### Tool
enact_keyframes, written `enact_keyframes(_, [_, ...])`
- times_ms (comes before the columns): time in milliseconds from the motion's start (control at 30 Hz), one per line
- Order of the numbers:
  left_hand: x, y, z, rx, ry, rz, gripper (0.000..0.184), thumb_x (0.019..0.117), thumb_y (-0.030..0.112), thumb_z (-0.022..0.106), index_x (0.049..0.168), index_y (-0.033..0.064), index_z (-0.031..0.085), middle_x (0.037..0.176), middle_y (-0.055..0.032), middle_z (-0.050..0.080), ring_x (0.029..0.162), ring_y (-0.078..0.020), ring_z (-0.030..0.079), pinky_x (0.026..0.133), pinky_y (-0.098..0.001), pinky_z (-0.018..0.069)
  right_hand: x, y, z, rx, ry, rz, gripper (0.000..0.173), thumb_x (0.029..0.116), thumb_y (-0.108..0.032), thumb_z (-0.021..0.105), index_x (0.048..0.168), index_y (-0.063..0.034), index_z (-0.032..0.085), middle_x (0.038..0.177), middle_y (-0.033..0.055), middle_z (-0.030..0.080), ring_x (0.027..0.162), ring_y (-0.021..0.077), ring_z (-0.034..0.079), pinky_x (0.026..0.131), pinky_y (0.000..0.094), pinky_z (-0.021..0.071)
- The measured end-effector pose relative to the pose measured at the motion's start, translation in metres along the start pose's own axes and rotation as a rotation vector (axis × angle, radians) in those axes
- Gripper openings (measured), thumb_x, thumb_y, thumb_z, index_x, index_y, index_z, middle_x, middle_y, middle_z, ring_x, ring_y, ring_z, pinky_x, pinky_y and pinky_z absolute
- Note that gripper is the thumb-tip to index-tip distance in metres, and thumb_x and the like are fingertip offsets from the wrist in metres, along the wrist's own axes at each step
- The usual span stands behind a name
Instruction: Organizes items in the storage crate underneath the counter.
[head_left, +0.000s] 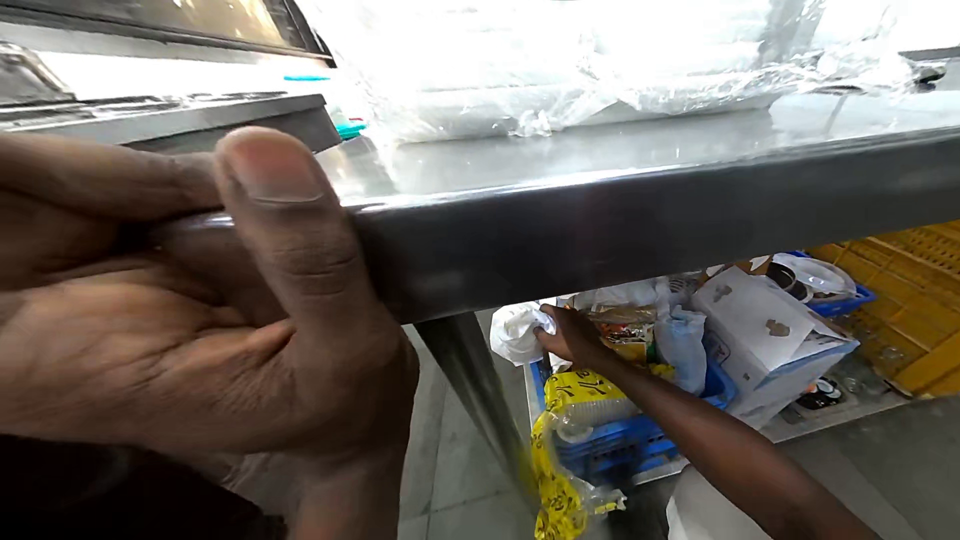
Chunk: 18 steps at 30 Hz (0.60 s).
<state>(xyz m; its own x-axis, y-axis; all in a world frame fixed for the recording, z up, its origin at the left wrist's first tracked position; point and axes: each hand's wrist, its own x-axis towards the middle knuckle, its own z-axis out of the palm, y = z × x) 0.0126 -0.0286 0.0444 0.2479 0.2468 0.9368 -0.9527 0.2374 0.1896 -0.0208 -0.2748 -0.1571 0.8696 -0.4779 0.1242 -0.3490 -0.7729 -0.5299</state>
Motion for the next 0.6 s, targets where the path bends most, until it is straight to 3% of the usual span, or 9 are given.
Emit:
enact_keyframes(67, [0.001,0.001,0.003,-0.042,0.030,0.018,0.022,0.0929,0.008,0.071,0.101,-0.0081,0.060,0.088,-0.0146,0.066,0.078,-0.0275,0.067,0.071,-0.0436,0.0591,0.000,0.001,-0.012,0.056,-0.010,-0.018,0.045,0.0959,-0.052,0.063,0.119,-0.0137,0.069,0.101,0.0141,0.072,0.095,0.0331,0.070,0.080,0.0604,0.0552])
enact_keyframes(100, [0.000,0.002,0.004,-0.059,0.035,0.023,0.023,0.0925,0.008,0.072,0.103,-0.0086,0.059,0.089,-0.0150,0.066,0.079,-0.0280,0.068,0.072,-0.0440,0.0598,0.002,0.002,-0.021,0.111,0.001,-0.012,0.045,0.0958,-0.051,0.065,0.112,-0.0099,0.071,0.096,0.0155,0.072,0.090,0.0338,0.070,0.078,0.0611,0.0545])
enact_keyframes(167, [0.000,0.003,0.005,-0.076,0.041,0.030,0.023,0.0923,0.007,0.072,0.103,-0.0089,0.059,0.090,-0.0154,0.067,0.082,-0.0286,0.069,0.075,-0.0445,0.0605,0.003,0.001,-0.047,0.173,0.086,0.034,0.043,0.0976,-0.046,0.066,0.112,-0.0050,0.072,0.099,0.0193,0.072,0.095,0.0364,0.069,0.083,0.0627,0.0539])
enact_keyframes(267, [-0.001,0.006,0.008,-0.044,0.046,0.025,0.019,0.0934,0.008,0.071,0.101,-0.0063,0.061,0.090,-0.0125,0.067,0.083,-0.0253,0.069,0.075,-0.0413,0.0596,-0.003,0.005,-0.094,0.077,0.238,0.064,0.043,0.1041,-0.031,0.058,0.128,0.0039,0.064,0.129,0.0260,0.065,0.125,0.0386,0.060,0.108,0.0573,0.0441])
enact_keyframes(333, [-0.002,0.007,0.009,-0.040,0.056,0.021,0.020,0.0934,0.008,0.071,0.102,-0.0062,0.060,0.090,-0.0122,0.067,0.083,-0.0247,0.069,0.077,-0.0412,0.0597,-0.009,0.012,-0.134,-0.096,0.149,0.128,0.043,0.1070,-0.023,0.052,0.139,0.0062,0.057,0.146,0.0269,0.054,0.140,0.0395,0.048,0.118,0.0543,0.0330])
enact_keyframes(467, [-0.002,0.003,0.008,-0.077,0.041,0.021,0.026,0.0926,0.009,0.072,0.107,-0.0076,0.058,0.087,-0.0104,0.064,0.077,-0.0230,0.067,0.072,-0.0395,0.0588,-0.020,0.027,-0.179,-0.359,0.118,0.344,0.046,0.1045,-0.026,0.056,0.143,0.0004,0.055,0.150,0.0236,0.052,0.142,0.0388,0.046,0.118,0.0564,0.0316])
enact_keyframes(533, [-0.002,0.003,0.007,-0.084,0.041,0.018,0.028,0.0923,0.009,0.072,0.109,-0.0076,0.057,0.087,-0.0098,0.065,0.077,-0.0223,0.067,0.071,-0.0389,0.0588,-0.027,0.030,-0.188,-0.336,0.200,0.413,0.047,0.1009,-0.023,0.061,0.140,0.0029,0.056,0.148,0.0252,0.052,0.141,0.0398,0.046,0.118,0.0560,0.0307])
enact_keyframes(600, [-0.003,0.002,0.007,-0.079,0.048,0.016,0.027,0.0926,0.009,0.073,0.108,-0.0065,0.058,0.088,-0.0100,0.066,0.079,-0.0223,0.068,0.073,-0.0389,0.0593,-0.033,0.029,-0.188,-0.220,0.303,0.457,0.046,0.1045,-0.017,0.057,0.144,0.0072,0.051,0.153,0.0271,0.047,0.147,0.0399,0.039,0.123,0.0512,0.0246])
